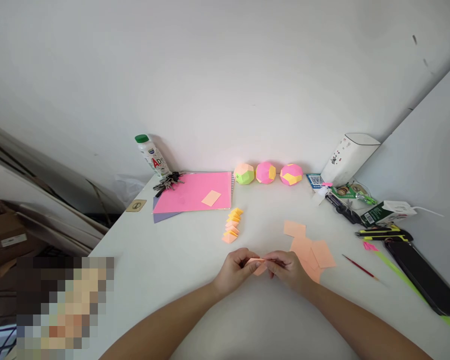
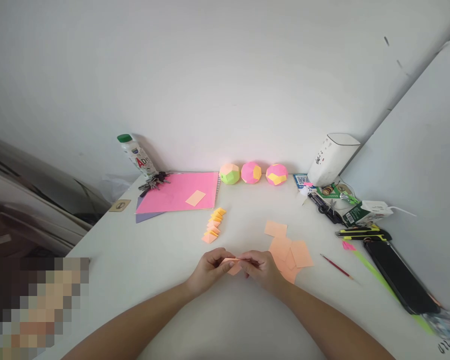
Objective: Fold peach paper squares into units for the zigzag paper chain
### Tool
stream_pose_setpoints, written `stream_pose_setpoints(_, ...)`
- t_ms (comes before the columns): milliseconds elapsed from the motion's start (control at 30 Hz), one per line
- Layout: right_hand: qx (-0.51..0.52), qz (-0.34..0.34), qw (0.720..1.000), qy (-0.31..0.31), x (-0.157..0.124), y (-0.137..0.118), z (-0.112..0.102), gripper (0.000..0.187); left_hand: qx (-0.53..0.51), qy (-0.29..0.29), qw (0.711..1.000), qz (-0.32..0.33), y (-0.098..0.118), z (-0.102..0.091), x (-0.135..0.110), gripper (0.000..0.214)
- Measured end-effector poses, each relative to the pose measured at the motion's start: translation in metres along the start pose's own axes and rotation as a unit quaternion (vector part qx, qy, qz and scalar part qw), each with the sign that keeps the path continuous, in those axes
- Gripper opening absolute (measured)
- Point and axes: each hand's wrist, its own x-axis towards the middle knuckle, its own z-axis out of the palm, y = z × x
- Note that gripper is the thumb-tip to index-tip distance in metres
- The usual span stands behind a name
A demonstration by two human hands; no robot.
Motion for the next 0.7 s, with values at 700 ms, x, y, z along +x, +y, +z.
stream_pose_setpoints(700, -0.014, 0.02, 1.0, -0.002, 0.0007, -0.0015, 0.001, 0.021, -0.068, -0.011, 0.998, -0.001, -0.0017, -0.003, -0.0001, 0.026)
